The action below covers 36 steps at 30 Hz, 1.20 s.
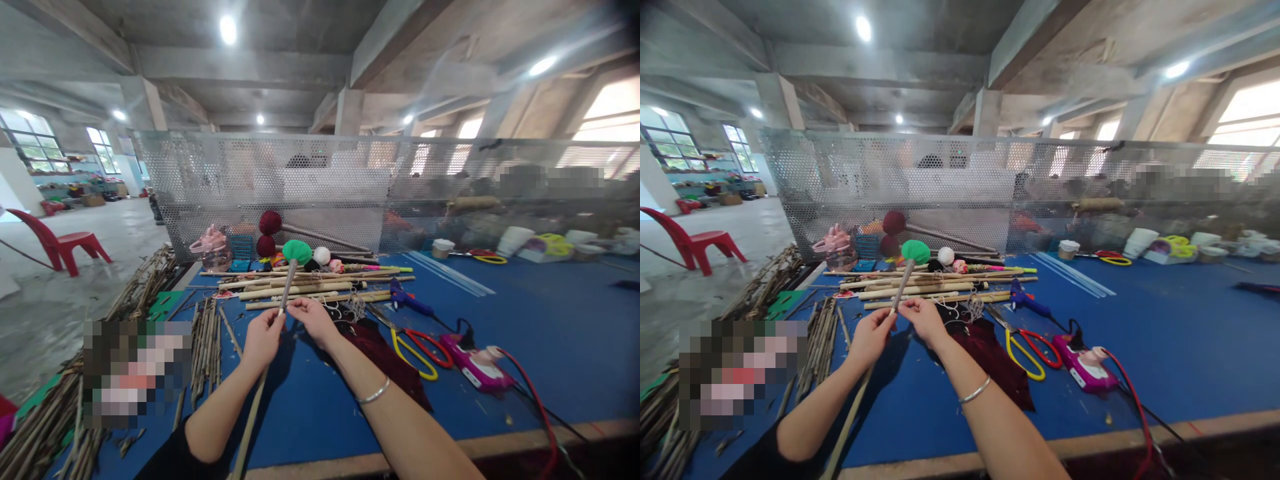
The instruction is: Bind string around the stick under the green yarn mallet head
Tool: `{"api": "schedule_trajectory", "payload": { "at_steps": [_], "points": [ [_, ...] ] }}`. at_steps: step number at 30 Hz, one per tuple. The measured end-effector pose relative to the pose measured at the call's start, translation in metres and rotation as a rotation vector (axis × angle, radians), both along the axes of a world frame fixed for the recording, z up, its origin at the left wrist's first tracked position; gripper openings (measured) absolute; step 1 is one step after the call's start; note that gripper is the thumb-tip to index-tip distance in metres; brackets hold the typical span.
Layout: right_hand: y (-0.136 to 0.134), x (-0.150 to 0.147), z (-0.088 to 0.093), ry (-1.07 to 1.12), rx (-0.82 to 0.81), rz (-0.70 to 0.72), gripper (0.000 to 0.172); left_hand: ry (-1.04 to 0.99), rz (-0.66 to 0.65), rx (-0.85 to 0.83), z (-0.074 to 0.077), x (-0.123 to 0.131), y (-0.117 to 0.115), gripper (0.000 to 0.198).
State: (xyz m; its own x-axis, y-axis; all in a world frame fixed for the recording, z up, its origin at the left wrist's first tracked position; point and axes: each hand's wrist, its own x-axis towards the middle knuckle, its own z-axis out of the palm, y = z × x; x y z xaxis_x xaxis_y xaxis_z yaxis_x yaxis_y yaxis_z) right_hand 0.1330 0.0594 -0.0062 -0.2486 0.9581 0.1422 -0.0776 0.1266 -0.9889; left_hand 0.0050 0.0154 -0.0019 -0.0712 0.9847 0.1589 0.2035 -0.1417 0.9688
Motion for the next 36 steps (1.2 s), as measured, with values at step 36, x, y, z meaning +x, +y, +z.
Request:
{"api": "schedule_trajectory", "payload": {
  "at_steps": [36],
  "points": [
    [0.01,0.011,-0.013,0.075,-0.244,0.302,0.032,-0.379,-0.322,-0.372,-0.01,-0.004,0.008,0.035]
  ]
}}
